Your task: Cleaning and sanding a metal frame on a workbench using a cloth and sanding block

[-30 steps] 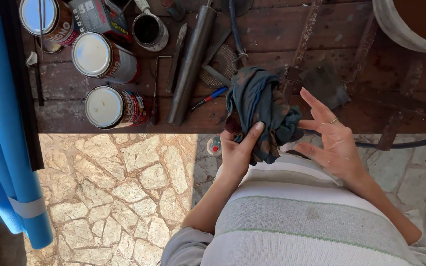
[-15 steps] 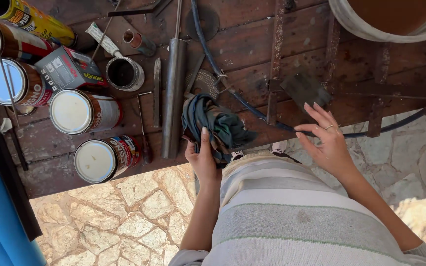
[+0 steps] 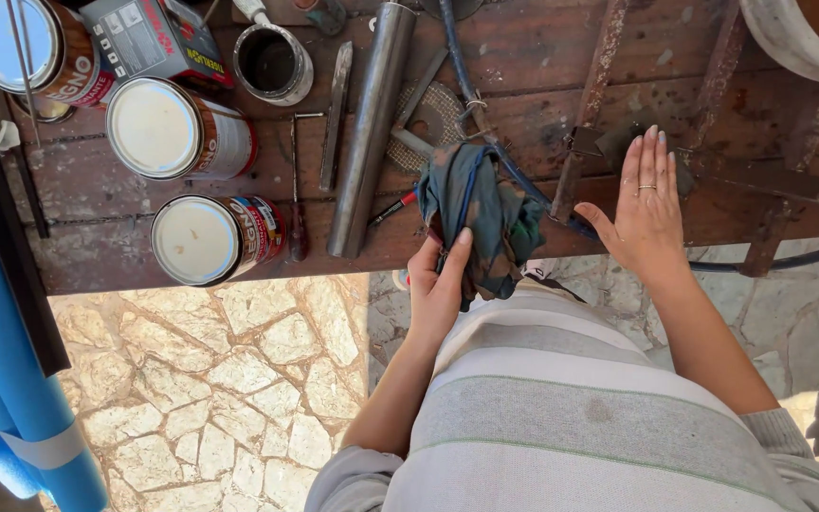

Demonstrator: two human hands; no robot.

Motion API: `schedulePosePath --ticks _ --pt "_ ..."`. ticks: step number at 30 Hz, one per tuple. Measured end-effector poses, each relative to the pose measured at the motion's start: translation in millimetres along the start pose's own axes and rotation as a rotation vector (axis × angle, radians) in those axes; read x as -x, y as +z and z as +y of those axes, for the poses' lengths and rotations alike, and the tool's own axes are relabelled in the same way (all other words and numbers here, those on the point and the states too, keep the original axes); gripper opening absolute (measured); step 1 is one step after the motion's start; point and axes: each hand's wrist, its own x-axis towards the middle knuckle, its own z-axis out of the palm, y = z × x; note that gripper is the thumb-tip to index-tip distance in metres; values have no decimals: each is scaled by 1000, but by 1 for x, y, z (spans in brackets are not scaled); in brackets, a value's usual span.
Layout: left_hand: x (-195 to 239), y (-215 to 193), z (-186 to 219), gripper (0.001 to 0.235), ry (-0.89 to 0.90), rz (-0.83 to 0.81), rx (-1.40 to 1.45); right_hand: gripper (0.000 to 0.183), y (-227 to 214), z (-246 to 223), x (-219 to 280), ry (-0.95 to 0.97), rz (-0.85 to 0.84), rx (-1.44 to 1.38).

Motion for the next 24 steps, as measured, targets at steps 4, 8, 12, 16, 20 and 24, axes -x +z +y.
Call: schedulePosePath --ticks 4,8,12,16,20,24 --pt "8 2 19 10 71 -15 -7 106 11 5 -1 -36 16 23" --pt "10 2 15 18 -149 99 181 108 12 4 -2 -25 24 29" --pt "10 -9 -18 40 -438 221 400 108 17 3 -2 1 14 25" --pt "7 -4 15 44 -444 20 724 109 21 1 -2 32 6 16" --pt "12 -14 11 76 -448 -70 705 108 21 -1 -2 54 12 12" --pt "10 -34 -6 29 -291 154 279 113 34 -6 -15 115 59 10"
